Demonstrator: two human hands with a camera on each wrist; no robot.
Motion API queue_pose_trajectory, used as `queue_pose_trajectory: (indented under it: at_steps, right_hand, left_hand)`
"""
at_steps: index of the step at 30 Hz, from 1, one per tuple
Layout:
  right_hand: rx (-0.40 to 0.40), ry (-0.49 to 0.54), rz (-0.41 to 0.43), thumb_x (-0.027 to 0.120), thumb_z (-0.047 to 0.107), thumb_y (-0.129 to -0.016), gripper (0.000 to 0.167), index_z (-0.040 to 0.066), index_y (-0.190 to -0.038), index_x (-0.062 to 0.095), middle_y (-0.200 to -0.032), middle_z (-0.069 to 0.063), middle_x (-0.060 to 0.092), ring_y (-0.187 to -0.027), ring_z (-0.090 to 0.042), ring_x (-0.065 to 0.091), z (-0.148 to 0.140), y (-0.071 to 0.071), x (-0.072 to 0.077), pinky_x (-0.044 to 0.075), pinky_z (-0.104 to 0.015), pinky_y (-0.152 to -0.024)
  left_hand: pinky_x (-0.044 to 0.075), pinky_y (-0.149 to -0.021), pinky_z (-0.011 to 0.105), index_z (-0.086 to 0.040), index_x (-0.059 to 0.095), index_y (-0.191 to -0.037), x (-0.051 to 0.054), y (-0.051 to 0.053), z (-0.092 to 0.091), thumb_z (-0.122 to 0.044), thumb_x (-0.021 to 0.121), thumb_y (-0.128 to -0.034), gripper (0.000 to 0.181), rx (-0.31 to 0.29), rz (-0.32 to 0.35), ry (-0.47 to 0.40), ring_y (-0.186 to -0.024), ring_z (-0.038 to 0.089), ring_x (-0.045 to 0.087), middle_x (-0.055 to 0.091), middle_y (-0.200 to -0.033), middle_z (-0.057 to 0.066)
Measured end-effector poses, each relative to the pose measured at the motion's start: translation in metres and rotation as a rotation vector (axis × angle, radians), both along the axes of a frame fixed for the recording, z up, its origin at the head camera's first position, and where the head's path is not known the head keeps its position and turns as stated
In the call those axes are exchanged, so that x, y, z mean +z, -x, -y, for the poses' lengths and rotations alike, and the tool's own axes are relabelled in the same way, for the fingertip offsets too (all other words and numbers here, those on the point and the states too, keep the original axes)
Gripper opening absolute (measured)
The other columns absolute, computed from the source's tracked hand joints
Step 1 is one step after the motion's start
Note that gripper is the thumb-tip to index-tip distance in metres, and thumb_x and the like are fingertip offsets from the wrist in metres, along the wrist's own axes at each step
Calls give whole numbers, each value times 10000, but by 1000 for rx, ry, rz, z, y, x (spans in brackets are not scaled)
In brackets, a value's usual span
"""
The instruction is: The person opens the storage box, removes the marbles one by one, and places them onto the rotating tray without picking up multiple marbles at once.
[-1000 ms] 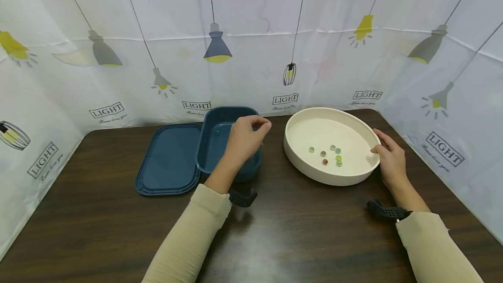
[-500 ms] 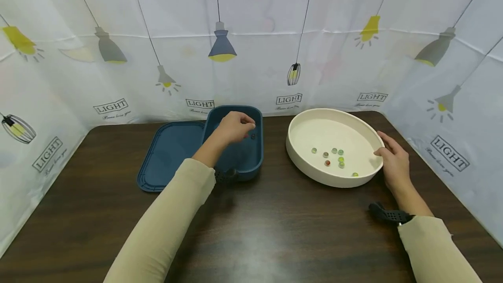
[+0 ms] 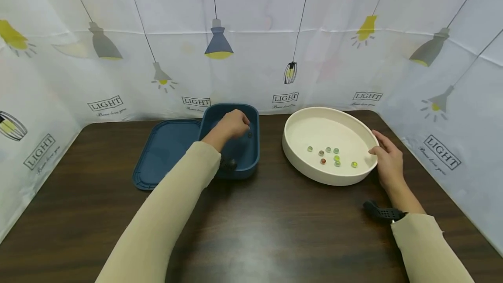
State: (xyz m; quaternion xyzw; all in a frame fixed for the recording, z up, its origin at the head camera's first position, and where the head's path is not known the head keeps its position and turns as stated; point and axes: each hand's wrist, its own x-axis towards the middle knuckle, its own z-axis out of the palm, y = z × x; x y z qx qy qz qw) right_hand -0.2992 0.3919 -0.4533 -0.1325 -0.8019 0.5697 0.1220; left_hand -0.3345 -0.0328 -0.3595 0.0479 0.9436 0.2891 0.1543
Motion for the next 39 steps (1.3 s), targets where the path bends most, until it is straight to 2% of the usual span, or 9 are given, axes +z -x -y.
queue_pose_trajectory:
  at_steps: [3, 9, 17, 20, 24, 26, 31, 36, 39]
  right_hand:
    - [0, 10, -4, 444, 39, -934, 632, 191, -1547, 431, -1640, -31, 358, -1491, -180, 386, 2, 1, -1, 418, -11, -921]
    - [-3, 11, -12, 452, 37, -929, 629, 187, -1539, 446, -1628, -48, 381, -1466, -182, 420, 4, 3, -1, 428, -15, -884]
    - [-1, -2, -4, 442, 46, -928, 636, 203, -1544, 438, -1635, -27, 368, -1487, -182, 394, 4, 3, -1, 423, -62, -991]
    - [-1, 2, -8, 436, 43, -931, 638, 197, -1550, 427, -1640, -35, 359, -1493, -195, 385, 3, 2, -1, 421, -50, -977]
    - [-3, 14, -8, 432, 36, -935, 636, 182, -1553, 419, -1643, -51, 352, -1496, -216, 381, 1, 1, -1, 422, -32, -948]
    - [0, 22, -7, 433, 32, -934, 636, 177, -1553, 418, -1643, -54, 351, -1496, -218, 380, 1, 1, -2, 423, -31, -945]
    - [-6, 34, -13, 433, 22, -928, 641, 181, -1549, 427, -1639, -55, 357, -1491, -210, 386, 1, 1, -1, 426, -27, -932]
    - [-10, 23, -7, 434, 33, -931, 636, 194, -1547, 433, -1638, -38, 360, -1495, -199, 385, 1, 1, 0, 425, -42, -968]
    - [-11, 18, -5, 436, 32, -931, 635, 194, -1544, 437, -1636, -36, 366, -1492, -199, 390, 0, 1, -1, 426, -50, -977]
  left_hand:
    - [535, -738, 276, -53, 601, -1369, -2, 7, -1, -145, 535, -1034, 353, 11, 20, 6, -901, 200, 639, 619, -1370, 112]
    - [574, -899, 335, -65, 587, -1388, -9, 18, -1, -163, 600, -1019, 382, 23, 67, -17, -1030, 240, 679, 624, -1362, 122]
    - [577, -879, 330, -51, 625, -1347, -18, 24, -4, -101, 646, -978, 373, 6, 74, -39, -925, 215, 667, 690, -1161, 155]
    - [575, -912, 348, -58, 639, -1329, -21, 26, -6, -97, 648, -978, 353, 3, 82, -32, -1006, 236, 674, 679, -1214, 150]
    - [548, -994, 388, -55, 652, -1304, -25, 27, -7, -96, 636, -984, 323, -30, 87, 7, -1158, 263, 641, 642, -1325, 135]
    - [543, -1001, 395, -53, 670, -1270, -28, 27, -6, -85, 642, -974, 299, -42, 78, 22, -1167, 267, 633, 643, -1325, 130]
    - [562, -895, 352, -67, 719, -1154, -35, 28, -3, -69, 665, -950, 211, -27, 41, 1, -1025, 230, 634, 677, -1200, 109]
    - [516, -721, 284, -72, 719, -978, -37, 29, -3, -100, 660, -961, 67, -32, 11, 13, -817, 171, 605, 669, -935, 62]
    - [454, -622, 256, -83, 650, -764, -36, 30, -3, -115, 639, -974, 213, -36, -3, 29, -677, 141, 552, 619, -747, 25]
